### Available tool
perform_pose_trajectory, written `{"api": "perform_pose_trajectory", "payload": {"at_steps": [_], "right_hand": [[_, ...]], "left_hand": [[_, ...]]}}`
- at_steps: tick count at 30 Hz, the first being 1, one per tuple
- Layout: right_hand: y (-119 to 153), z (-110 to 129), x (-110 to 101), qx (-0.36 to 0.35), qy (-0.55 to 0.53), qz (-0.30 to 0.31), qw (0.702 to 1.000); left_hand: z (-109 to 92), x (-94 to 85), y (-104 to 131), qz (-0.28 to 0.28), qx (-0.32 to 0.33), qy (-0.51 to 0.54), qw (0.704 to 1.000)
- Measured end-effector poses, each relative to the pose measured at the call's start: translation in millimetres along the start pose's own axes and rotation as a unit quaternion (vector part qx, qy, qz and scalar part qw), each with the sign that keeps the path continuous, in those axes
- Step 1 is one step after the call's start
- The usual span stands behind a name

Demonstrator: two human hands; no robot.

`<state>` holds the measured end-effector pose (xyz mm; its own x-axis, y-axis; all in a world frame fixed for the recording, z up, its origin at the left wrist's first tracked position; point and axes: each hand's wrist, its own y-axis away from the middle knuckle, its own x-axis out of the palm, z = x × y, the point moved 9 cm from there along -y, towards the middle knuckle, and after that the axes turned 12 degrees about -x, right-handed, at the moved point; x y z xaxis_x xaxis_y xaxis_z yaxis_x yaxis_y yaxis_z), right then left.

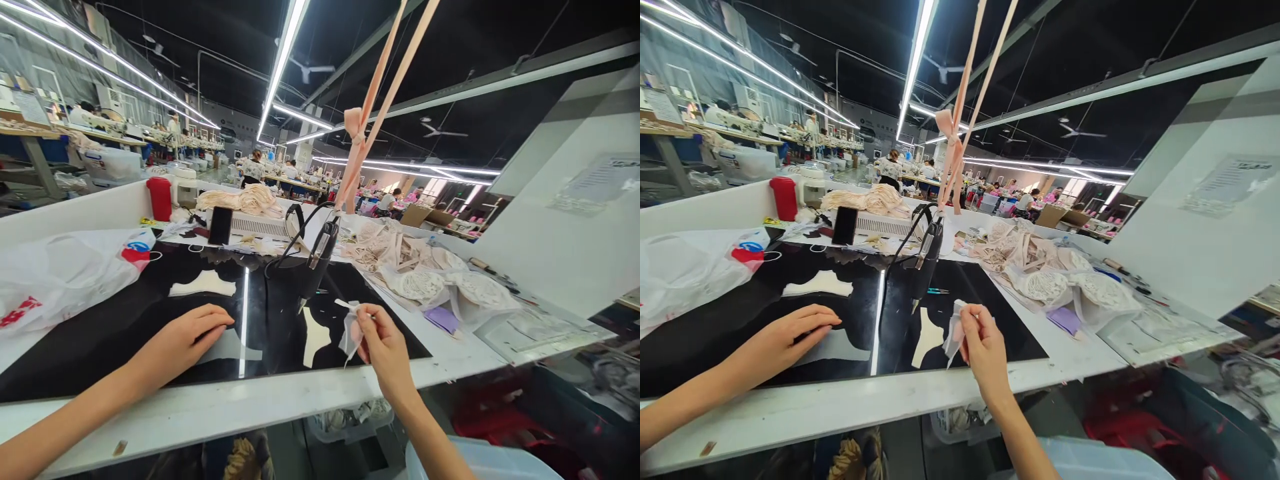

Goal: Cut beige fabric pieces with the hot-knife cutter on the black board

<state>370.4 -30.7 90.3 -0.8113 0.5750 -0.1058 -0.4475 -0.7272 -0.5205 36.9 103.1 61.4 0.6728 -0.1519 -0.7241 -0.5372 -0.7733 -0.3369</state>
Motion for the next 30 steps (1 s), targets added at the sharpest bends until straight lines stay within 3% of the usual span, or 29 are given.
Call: {"api": "perform_pose_trajectory", "payload": {"at_steps": [5, 9, 12, 15, 22, 30], "right_hand": [[33.3, 17.2, 78.6, 0.037, -0.046, 0.167, 0.984], [56.5, 24.8, 127.1, 0.051, -0.069, 0.282, 0.956], [64.6, 24.3, 147.9, 0.068, -0.084, 0.310, 0.944], [70.2, 19.7, 159.6, 0.106, -0.132, 0.301, 0.939], [100.0, -0.3, 168.4, 0.252, -0.215, 0.303, 0.893], [104.8, -25.4, 155.8, 0.268, -0.150, 0.335, 0.891]], "left_hand": [[-44.6, 17.1, 6.7, 0.086, -0.106, 0.135, 0.981], [-64.6, 37.3, 13.1, 0.151, -0.179, 0.270, 0.934], [-66.7, 46.7, 18.2, 0.180, -0.216, 0.374, 0.884], [-55.4, 46.7, 24.2, 0.169, -0.269, 0.406, 0.857], [-36.1, 23.2, 29.8, 0.124, -0.318, 0.396, 0.852], [-17.2, 10.4, 32.2, 0.097, -0.332, 0.388, 0.854]]}}
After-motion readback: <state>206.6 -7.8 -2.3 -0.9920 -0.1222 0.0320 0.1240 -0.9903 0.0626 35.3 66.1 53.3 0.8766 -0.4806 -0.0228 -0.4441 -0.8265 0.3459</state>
